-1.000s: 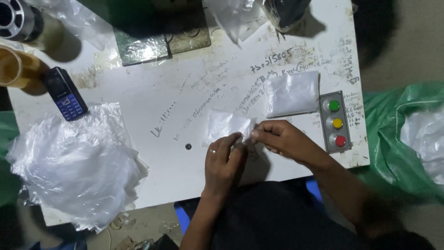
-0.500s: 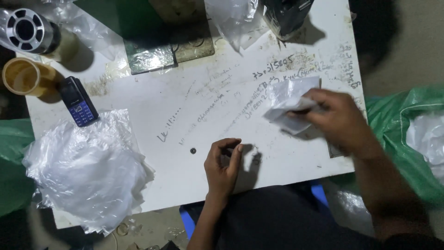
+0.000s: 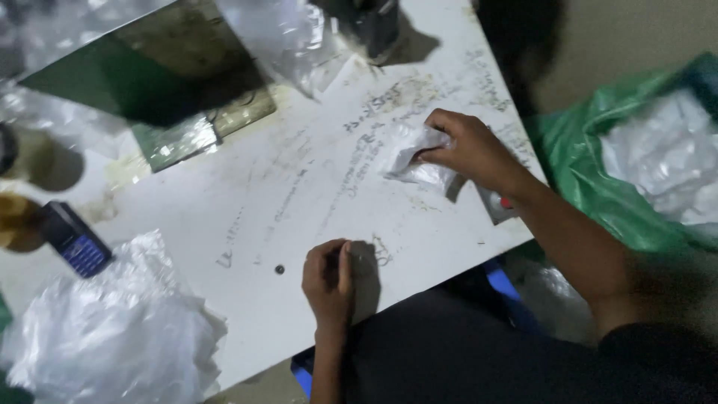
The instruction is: Packaging small white items, likely clothes or fabric pieces, into individual plastic bags at a workstation.
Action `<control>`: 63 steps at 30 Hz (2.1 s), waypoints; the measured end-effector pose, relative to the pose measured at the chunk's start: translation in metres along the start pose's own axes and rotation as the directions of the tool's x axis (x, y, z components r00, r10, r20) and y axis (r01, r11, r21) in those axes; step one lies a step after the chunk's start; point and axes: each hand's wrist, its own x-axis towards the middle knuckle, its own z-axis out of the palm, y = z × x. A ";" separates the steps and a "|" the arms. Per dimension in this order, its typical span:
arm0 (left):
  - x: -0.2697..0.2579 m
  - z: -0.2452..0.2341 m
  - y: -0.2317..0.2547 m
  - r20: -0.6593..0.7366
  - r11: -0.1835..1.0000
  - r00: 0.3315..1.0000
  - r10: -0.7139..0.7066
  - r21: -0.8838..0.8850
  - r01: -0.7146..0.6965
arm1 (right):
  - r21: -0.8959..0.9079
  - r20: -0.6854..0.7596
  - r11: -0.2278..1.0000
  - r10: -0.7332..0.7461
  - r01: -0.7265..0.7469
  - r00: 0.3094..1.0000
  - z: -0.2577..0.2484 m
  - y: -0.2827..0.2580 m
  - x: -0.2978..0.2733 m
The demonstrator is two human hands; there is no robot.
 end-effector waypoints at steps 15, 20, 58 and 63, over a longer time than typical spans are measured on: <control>-0.014 0.012 0.006 -0.017 0.981 0.996 -0.091 0.168 0.093 | -0.277 -0.393 0.652 0.594 -0.706 0.702 -0.058 0.354 -0.149; -0.011 0.008 0.008 -0.009 0.996 1.000 -0.023 0.091 0.023 | -0.423 -0.269 0.573 0.660 -0.702 0.701 -0.093 0.366 -0.124; 0.132 -0.010 -0.056 -0.100 0.972 0.986 0.130 0.211 -0.107 | 0.536 -0.143 0.814 -0.173 0.223 0.974 0.134 -0.092 0.033; 0.131 -0.013 -0.055 -0.070 0.975 0.990 0.124 0.192 -0.109 | 0.498 -0.128 0.835 -0.194 0.232 0.973 0.130 -0.094 0.032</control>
